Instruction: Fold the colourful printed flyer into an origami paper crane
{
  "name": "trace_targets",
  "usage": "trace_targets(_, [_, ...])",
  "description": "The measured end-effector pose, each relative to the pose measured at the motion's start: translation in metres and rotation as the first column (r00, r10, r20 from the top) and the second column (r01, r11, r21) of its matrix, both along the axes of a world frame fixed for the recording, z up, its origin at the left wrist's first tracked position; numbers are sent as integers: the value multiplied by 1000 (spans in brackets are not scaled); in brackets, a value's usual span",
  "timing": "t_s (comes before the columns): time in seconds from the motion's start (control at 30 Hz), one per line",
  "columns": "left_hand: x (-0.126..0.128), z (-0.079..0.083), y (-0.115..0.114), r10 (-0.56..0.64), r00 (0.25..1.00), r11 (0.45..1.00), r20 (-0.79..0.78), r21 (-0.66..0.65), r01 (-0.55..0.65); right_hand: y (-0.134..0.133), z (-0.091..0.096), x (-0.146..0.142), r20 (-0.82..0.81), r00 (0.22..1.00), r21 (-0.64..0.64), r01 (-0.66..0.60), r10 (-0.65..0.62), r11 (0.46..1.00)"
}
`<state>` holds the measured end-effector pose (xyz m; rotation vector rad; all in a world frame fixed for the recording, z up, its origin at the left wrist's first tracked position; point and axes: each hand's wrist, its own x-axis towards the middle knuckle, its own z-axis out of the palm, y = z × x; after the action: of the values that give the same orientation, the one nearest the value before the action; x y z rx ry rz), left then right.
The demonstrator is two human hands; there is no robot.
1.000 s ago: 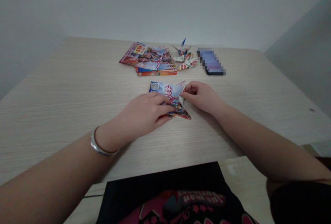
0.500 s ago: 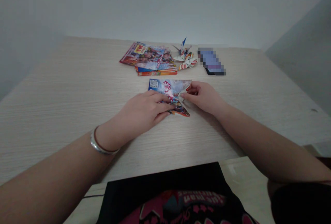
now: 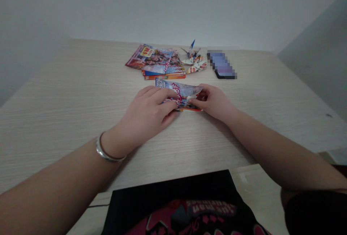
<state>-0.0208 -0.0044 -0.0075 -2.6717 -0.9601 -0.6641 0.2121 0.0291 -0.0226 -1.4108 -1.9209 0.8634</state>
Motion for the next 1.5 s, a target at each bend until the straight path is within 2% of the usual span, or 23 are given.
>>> trace_targets(0.13, [1, 3, -1, 35, 985, 999, 171, -5, -35, -1, -1, 1, -134, 990, -5, -39, 38, 999])
trace_targets(0.2, [1, 4, 0, 25, 979, 1000, 200, -12, -23, -3, 1, 1, -159, 987, -20, -27, 24, 999])
trace_targets(0.3, [0, 4, 4, -18, 983, 1000, 181, 12, 16, -8, 5, -1, -185, 980, -41, -84, 75, 996])
trace_targets(0.4, [-2, 1, 7, -20, 983, 1000, 180, -2, 21, -12, 8, -1, -195, 970, -10, -151, 146, 989])
trace_targets(0.6, [-1, 3, 7, 31, 989, 997, 146, -79, -19, -14, 10, 0, -146, 973, 70, -170, 179, 983])
trace_targets(0.77, [2, 8, 5, 108, 983, 983, 146, -166, -83, -12, 4, 1, -238, 946, 53, -211, 218, 976])
trace_targets(0.9, [1, 9, 2, 161, 971, 967, 178, -227, -119, -13, 0, 1, -194, 937, 142, -265, 289, 954])
trace_targets(1.0, [0, 8, 1, 147, 967, 971, 209, -219, -100, -15, 1, 0, -106, 938, 209, -303, 330, 930])
trace_targets(1.2, [-3, 5, 2, 160, 968, 985, 192, -97, -143, -17, 6, -2, -93, 960, 229, -238, 264, 944])
trace_targets(1.3, [-5, 6, 3, 152, 975, 988, 160, -47, -146, -16, 7, -1, -83, 966, 285, -214, 246, 934])
trace_targets(1.5, [-3, 7, 7, 195, 971, 977, 140, -114, -179, -17, 7, -1, -16, 964, 475, -227, 266, 850])
